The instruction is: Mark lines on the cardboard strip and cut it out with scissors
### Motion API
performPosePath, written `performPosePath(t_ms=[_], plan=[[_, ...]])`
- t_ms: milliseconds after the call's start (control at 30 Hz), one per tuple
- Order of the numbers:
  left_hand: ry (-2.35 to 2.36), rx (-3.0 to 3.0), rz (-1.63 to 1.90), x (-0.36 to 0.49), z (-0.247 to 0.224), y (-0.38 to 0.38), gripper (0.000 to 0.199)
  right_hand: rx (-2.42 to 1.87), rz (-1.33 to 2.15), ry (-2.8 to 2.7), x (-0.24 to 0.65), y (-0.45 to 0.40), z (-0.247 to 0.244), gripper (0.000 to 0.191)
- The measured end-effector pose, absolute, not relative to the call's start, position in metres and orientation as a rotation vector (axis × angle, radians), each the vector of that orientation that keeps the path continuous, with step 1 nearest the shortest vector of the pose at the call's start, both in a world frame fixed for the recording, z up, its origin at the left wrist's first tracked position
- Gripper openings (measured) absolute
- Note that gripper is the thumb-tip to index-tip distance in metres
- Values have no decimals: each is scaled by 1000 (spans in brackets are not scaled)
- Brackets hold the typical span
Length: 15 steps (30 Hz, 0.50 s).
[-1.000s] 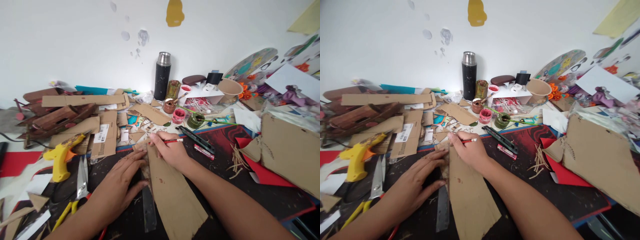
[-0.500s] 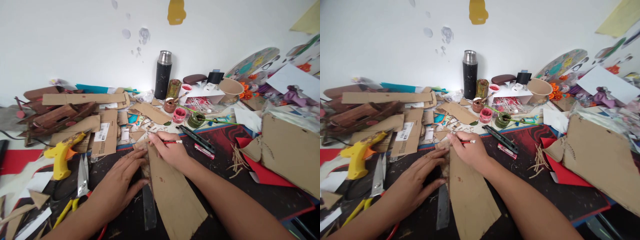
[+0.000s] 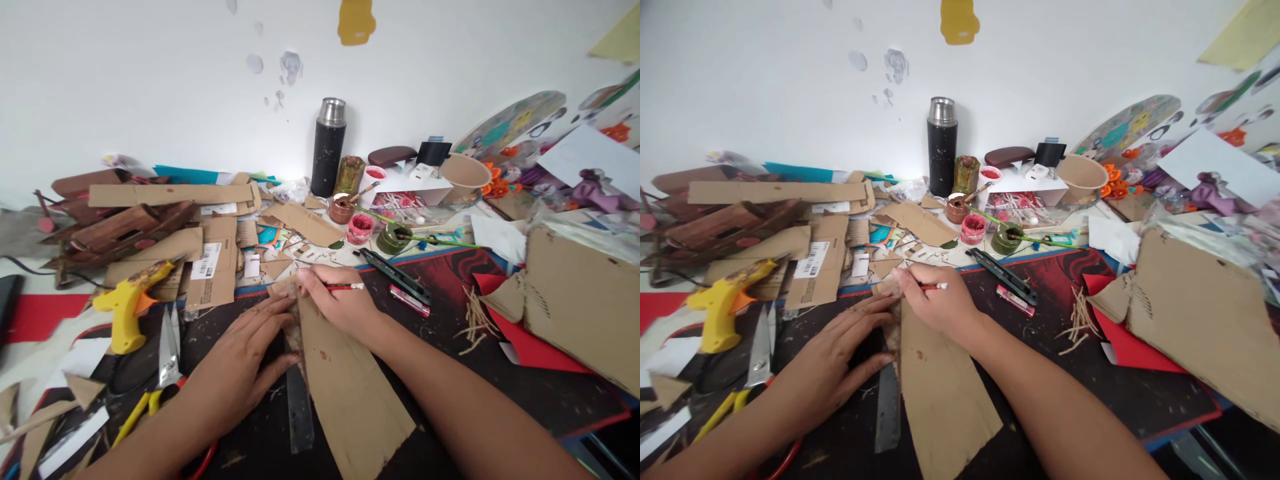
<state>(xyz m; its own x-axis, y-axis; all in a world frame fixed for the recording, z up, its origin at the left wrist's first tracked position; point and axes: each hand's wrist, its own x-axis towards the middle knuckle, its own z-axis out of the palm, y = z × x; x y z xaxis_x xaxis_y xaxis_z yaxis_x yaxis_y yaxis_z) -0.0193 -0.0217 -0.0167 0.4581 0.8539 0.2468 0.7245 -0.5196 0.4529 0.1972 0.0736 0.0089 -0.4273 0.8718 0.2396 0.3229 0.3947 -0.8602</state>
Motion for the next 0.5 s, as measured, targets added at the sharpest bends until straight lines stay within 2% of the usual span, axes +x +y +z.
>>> performPosePath(t_ms=[500], plan=[[1351, 2439, 667, -19, -16, -22, 38, -1016, 1014, -2074, 198, 69, 16, 52]])
